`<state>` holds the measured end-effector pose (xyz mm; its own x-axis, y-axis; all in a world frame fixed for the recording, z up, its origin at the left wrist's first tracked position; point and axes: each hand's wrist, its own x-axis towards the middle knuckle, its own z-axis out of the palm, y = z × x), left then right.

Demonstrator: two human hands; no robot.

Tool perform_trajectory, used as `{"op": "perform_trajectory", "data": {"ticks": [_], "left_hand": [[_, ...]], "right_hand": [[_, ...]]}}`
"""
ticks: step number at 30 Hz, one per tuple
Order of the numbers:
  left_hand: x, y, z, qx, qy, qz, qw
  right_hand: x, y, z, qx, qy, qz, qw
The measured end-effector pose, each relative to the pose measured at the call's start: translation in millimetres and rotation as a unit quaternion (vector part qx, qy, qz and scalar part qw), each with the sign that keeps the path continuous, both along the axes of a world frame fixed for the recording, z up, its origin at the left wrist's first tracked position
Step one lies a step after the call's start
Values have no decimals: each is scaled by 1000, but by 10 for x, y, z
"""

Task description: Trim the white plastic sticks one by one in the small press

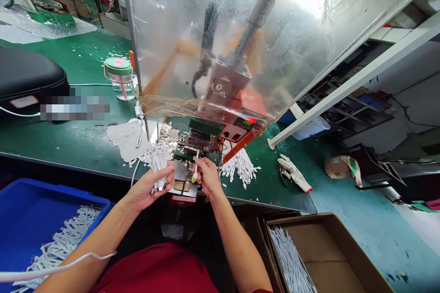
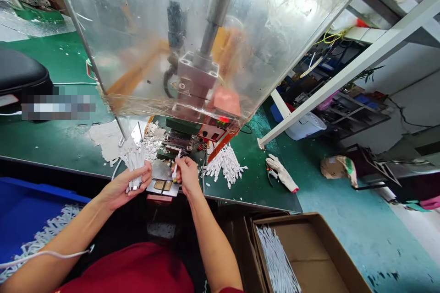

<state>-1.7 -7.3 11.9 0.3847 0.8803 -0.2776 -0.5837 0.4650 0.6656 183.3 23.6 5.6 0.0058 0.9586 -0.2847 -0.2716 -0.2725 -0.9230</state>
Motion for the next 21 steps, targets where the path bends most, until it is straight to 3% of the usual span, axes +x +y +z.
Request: {"op": "perform_trajectory", "data": {"ticks": [12,16,21], "left_hand": [[210,76,-10,85,221,-45,971],[327,130,1,77,268,-31,960],[446,174,30,81,320,-29,943]], "right_hand": [[7,20,51,1,7,-6,1000],[5,21,75,9,1,-1,1000],[51,-72,58,45,-80,11,996]]}}
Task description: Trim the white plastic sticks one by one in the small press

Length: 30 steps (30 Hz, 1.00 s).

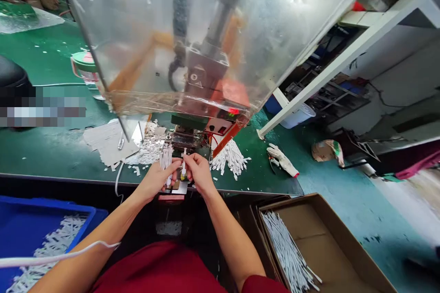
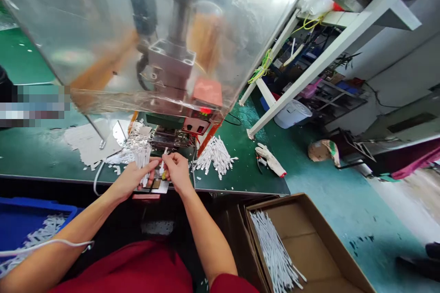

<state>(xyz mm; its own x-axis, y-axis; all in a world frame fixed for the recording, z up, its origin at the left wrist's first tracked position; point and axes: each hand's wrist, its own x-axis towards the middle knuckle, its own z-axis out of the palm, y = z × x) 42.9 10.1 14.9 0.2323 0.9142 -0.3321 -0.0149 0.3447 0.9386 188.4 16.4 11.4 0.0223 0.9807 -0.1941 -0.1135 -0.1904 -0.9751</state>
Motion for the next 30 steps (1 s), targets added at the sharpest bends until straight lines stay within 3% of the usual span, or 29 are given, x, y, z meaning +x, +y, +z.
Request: {"op": "perform_trajectory", "data": {"ticks": [3,5,9,12,15,18,20,23,25,27,30], "left_hand": [[61,21,11,1,25,-9,1000],[96,38,11,-3,30,-11,999],[146,71,-16,-11,31,-12,999],[159,81,-46,-17,21,-2,1000],[149,80,-57,-21,3,9,1000],[116,70,-38,-19,5,12,1000],[87,53,-15,-10,12,10,1000],[36,7,23,-9,20,-32,999],[-6,-24,41,-5,19,-69,997],[-55,-42,46,4,5,-78,997],[-134,-52,33,5,-17,-61,998]], "right_hand": [[278,-36,-66,43,-117,-19,992],[641,-13,-112,82,-229,-68,968],[1568,131,-165,83,-470,-159,864],[2050,264,-201,29,-602,-147,784],[2206,355,-246,12,-662,-107,742],[2179,388,-268,40,-680,-98,725],[2135,378,-257,79,-667,-109,732],[2044,301,-196,140,-601,-148,773],[1941,204,-128,156,-522,-180,819],[1794,79,-46,142,-402,-193,884],[1504,-116,60,84,-187,-152,967]]}}
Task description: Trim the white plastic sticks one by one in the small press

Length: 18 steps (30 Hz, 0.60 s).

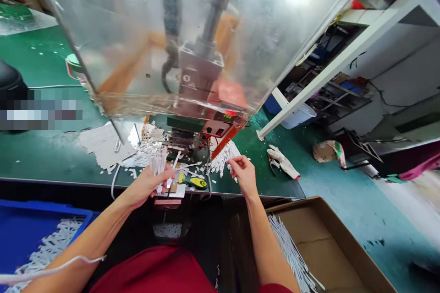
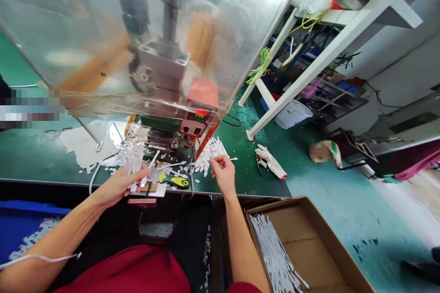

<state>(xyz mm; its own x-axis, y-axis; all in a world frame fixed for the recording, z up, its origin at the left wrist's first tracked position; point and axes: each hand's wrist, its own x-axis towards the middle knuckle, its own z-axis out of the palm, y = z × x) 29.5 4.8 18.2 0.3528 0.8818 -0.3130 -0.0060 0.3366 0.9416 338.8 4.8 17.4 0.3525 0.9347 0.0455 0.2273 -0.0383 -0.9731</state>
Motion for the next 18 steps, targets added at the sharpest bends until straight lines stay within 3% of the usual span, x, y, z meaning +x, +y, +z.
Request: {"op": "perform_trajectory", "data": {"ticks": [3,6,12,18], "left_hand": [[-59,-15,-8,3,2,-2,1000],[-87,-35,10,11,7,3,1000],[-119,-53,66,20,10,13,1000],[-186,-62,-1,-5,-20,58,998]], "right_hand": [[-329,-144,22,-57,166,57,983],[-659,-196,-43,-102,248,100,958],[-1195,-59,-157,-105,291,149,939],[-1454,154,-181,-88,276,148,946]]}}
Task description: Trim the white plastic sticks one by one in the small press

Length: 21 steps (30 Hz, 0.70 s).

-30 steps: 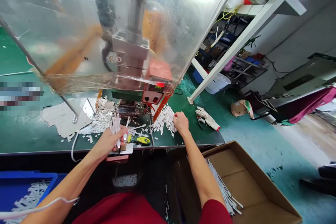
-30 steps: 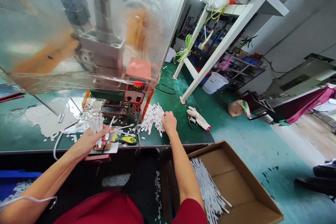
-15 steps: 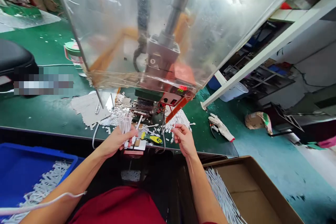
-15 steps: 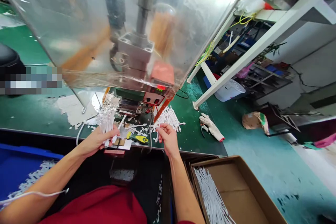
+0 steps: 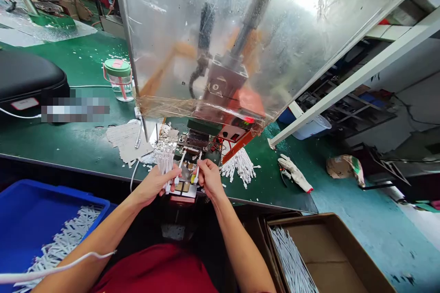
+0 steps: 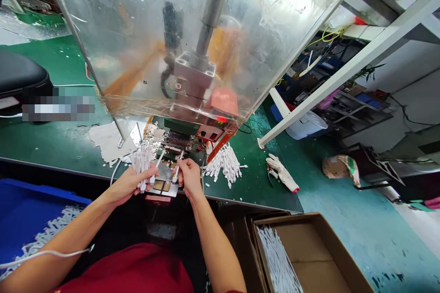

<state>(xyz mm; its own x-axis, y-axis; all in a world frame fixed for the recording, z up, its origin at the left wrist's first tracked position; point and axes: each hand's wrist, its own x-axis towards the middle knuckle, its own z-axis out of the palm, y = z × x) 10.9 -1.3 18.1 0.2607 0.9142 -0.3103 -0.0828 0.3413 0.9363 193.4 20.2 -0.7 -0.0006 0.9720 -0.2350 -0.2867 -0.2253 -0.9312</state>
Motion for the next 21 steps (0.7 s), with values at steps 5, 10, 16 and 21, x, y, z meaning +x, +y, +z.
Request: {"op": "perform_trajectory", "data": {"ticks": [5,10,16,21], "left_hand": [[-31,-10,-28,-8,-11,8,1000],[-16,-22,26,-8,6,10,1000],[3,-16,-20,3,31,13,999],[19,-10,-59,2,42,18,999]], "right_hand": [[-49,72,-41,-14,-13,2,1000],[-53,96,-40,-26,6,-1,1000],[-56,124,-23,-27,11,1,1000],[-53,125,-20,-32,7,0,999]]}}
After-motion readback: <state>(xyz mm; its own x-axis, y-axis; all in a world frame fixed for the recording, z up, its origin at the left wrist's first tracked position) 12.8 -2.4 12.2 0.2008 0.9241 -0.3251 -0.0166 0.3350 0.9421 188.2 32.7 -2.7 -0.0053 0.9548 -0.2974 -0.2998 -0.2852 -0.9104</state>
